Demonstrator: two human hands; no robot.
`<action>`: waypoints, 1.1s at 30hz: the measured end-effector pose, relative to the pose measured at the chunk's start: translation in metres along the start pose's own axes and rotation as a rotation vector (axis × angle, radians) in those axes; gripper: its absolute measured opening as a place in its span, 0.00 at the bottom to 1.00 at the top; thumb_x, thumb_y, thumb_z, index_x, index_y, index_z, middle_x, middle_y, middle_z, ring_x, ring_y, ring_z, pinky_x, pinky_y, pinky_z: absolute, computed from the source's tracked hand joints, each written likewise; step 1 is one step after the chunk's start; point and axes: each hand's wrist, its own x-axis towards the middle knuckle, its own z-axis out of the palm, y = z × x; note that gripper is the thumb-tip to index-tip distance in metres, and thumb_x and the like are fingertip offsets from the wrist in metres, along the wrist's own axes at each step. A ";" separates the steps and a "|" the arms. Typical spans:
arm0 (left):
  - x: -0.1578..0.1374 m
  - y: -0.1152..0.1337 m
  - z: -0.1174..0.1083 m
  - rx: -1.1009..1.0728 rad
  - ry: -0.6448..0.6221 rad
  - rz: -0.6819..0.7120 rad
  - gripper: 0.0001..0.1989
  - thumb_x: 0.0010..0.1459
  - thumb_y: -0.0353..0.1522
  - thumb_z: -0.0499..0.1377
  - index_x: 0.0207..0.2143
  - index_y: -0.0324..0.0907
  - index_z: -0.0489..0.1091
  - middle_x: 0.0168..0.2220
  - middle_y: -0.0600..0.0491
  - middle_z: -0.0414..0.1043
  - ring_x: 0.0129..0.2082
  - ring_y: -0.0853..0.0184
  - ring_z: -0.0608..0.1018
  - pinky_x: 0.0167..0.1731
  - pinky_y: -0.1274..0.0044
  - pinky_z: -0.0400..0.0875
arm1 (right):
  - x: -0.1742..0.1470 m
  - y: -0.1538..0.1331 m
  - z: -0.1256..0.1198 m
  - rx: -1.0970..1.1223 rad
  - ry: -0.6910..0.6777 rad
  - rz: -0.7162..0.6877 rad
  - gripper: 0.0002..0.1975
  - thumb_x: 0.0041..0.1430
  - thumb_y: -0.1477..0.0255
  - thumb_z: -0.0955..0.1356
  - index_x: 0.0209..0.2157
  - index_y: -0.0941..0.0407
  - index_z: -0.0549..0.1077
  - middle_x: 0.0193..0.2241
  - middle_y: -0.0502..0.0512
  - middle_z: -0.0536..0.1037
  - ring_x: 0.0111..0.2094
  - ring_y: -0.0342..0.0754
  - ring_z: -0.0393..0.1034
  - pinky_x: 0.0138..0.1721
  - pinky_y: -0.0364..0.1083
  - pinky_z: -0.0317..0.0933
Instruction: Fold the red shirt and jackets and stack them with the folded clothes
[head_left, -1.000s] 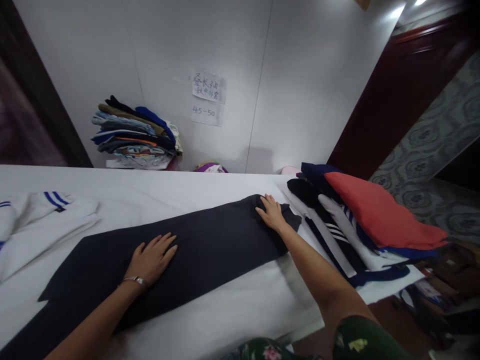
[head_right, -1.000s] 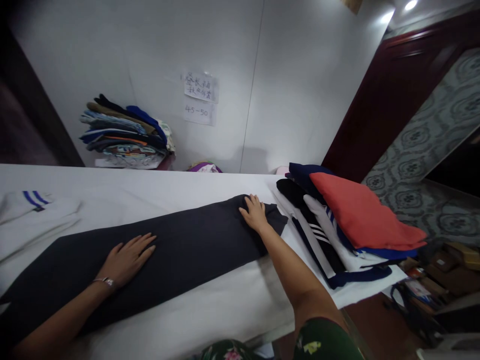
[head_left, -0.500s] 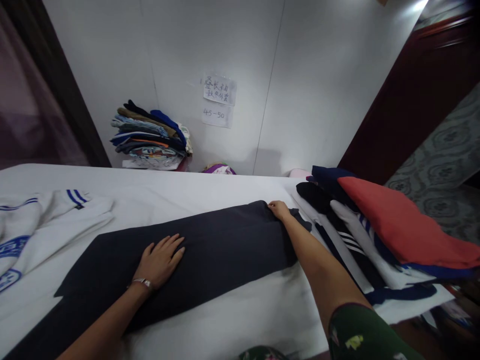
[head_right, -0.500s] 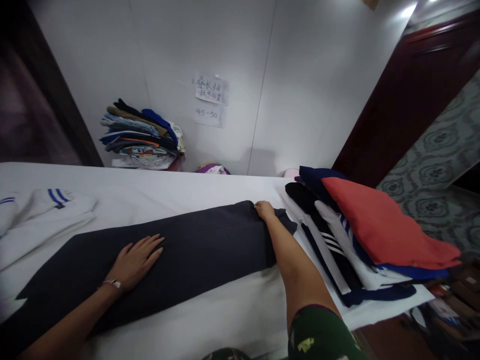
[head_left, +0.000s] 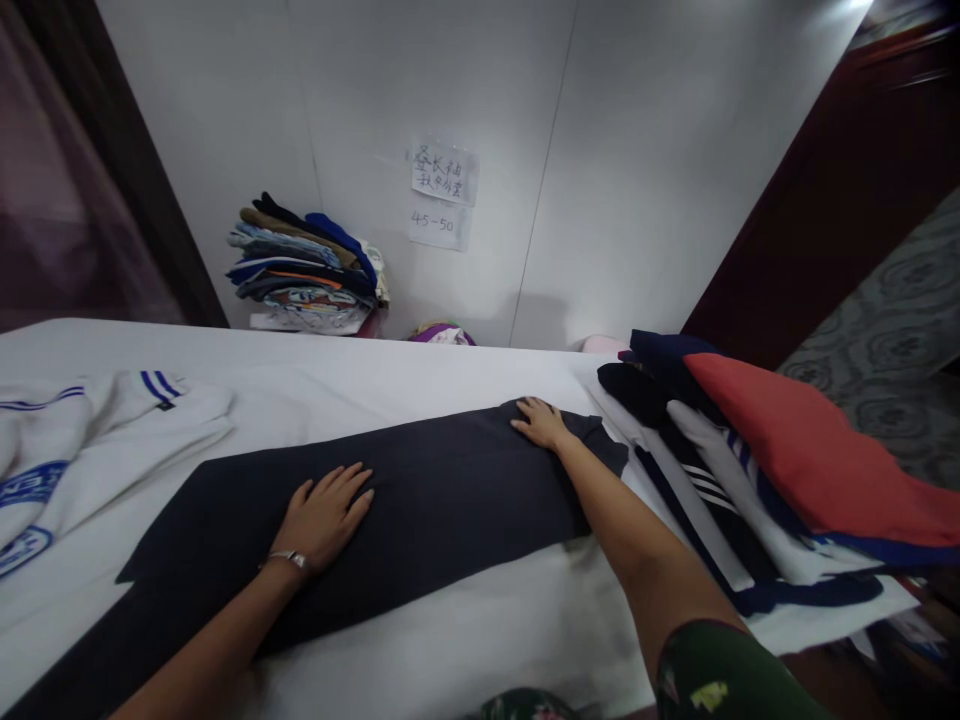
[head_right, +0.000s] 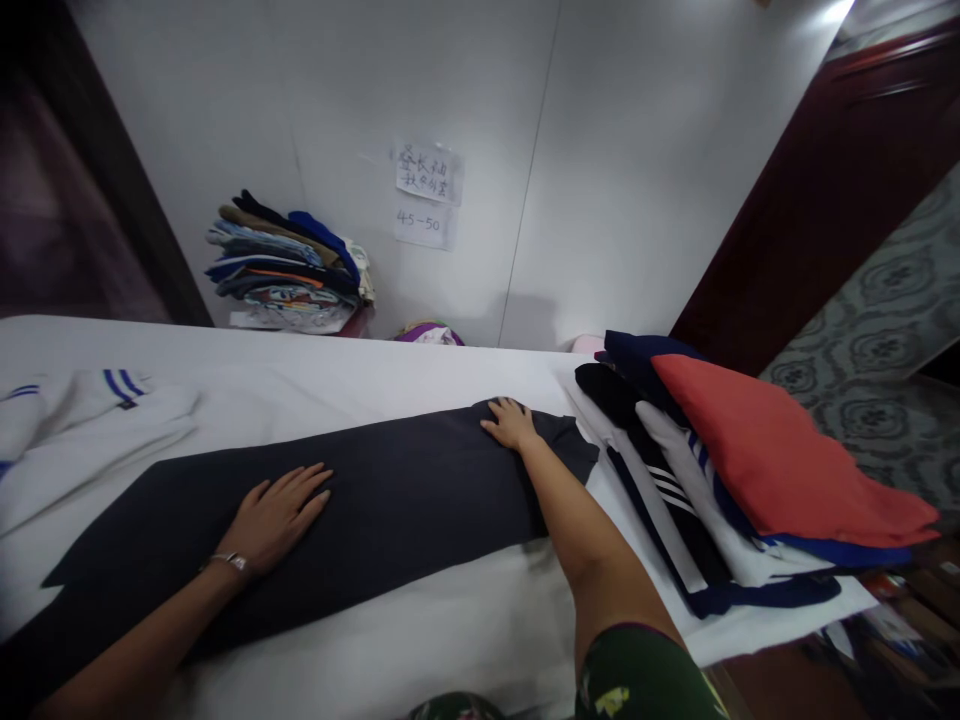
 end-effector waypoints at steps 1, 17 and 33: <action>0.000 0.000 0.000 -0.009 0.003 0.003 0.25 0.60 0.40 0.44 0.57 0.47 0.64 0.62 0.52 0.59 0.62 0.59 0.60 0.59 0.61 0.49 | -0.003 -0.001 0.007 -0.008 -0.039 -0.002 0.30 0.62 0.53 0.57 0.62 0.49 0.55 0.65 0.55 0.51 0.65 0.53 0.42 0.61 0.58 0.38; -0.005 0.005 0.000 -0.137 0.017 -0.005 0.25 0.61 0.42 0.44 0.57 0.46 0.63 0.62 0.51 0.59 0.63 0.58 0.58 0.60 0.60 0.45 | -0.042 -0.046 -0.009 0.025 0.058 -0.079 0.27 0.65 0.54 0.53 0.58 0.50 0.62 0.64 0.57 0.53 0.65 0.55 0.41 0.60 0.64 0.35; -0.040 -0.071 -0.048 -0.099 0.151 -0.504 0.30 0.56 0.46 0.52 0.58 0.41 0.59 0.62 0.41 0.57 0.61 0.51 0.60 0.57 0.57 0.52 | -0.072 -0.064 0.058 -0.063 0.026 -0.232 0.28 0.64 0.56 0.53 0.62 0.48 0.57 0.64 0.52 0.54 0.65 0.52 0.43 0.62 0.60 0.38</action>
